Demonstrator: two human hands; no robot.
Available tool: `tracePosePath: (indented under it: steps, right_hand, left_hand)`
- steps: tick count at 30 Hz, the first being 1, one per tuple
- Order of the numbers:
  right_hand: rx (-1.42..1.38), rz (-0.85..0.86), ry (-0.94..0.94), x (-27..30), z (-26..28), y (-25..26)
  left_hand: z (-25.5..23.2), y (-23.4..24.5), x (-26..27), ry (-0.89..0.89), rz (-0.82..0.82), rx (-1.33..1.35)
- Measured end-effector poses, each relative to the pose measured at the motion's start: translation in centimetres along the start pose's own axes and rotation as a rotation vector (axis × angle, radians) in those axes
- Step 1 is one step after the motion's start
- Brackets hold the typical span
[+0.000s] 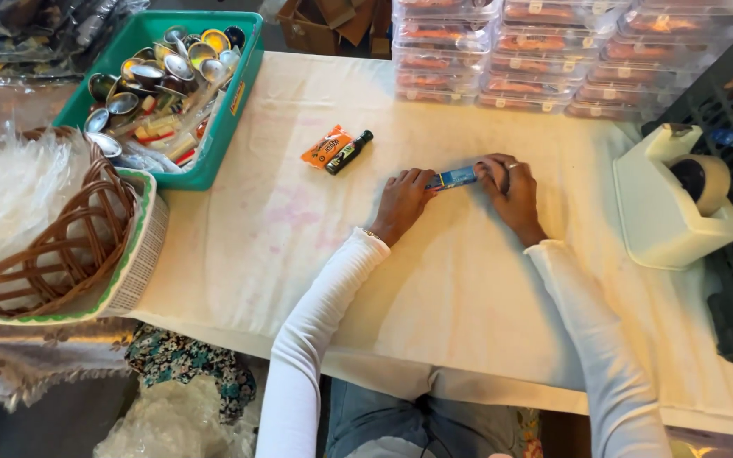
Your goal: The person wipes a small bottle and a rectangular box with a cloth on a table. They then place the bottle, box, and a small orange packet into a clear plastic bag, seal it, and place the bag into a clear plastic container.
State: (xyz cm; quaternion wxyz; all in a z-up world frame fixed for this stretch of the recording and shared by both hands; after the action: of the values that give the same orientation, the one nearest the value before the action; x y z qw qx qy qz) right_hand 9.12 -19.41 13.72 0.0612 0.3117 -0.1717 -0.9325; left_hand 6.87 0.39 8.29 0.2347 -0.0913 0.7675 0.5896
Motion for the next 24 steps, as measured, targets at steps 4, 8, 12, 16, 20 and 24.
tracePosePath:
  steps: [4, 8, 12, 16, 20, 24]
  right_hand:
    - [0.075, -0.059, 0.302, 1.3, 4.7, 0.1]
    - [0.128, 0.404, 0.398, 2.8, 3.6, -6.0]
    - [0.330, 0.257, 0.195, 1.8, 1.7, -5.1]
    - [0.337, 0.108, 0.093, 1.3, -1.1, -3.3]
    - [0.255, 0.271, 0.333, 1.9, 2.9, -4.8]
    - [0.338, 0.256, 0.190, 1.3, 3.9, -4.4]
  left_hand:
    - [-0.9, 0.8, -0.2, -0.002, -0.049, 0.207]
    - [-0.6, 0.1, -0.5, 0.004, -0.065, 0.233]
    - [-0.7, 1.3, -0.4, 0.026, -0.008, 0.219]
    - [-1.0, 1.9, -0.1, -0.026, -0.098, 0.186]
    - [-1.5, 1.3, 0.2, -0.067, -0.114, 0.075]
    - [-1.9, 1.4, 0.3, -0.091, -0.108, 0.056]
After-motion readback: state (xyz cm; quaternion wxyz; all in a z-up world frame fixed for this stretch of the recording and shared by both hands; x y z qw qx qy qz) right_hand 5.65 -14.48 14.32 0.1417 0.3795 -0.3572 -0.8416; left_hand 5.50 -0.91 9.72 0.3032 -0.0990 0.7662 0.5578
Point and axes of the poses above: each hand's wrist, its own x-axis away from the middle knuckle, its own y-axis out of the back of the hand, z = x × y, the point moved 10 cm from there along -x, towards the middle knuckle, and after that the axes turned 15 degrees about -x, right-handed, at the moved point
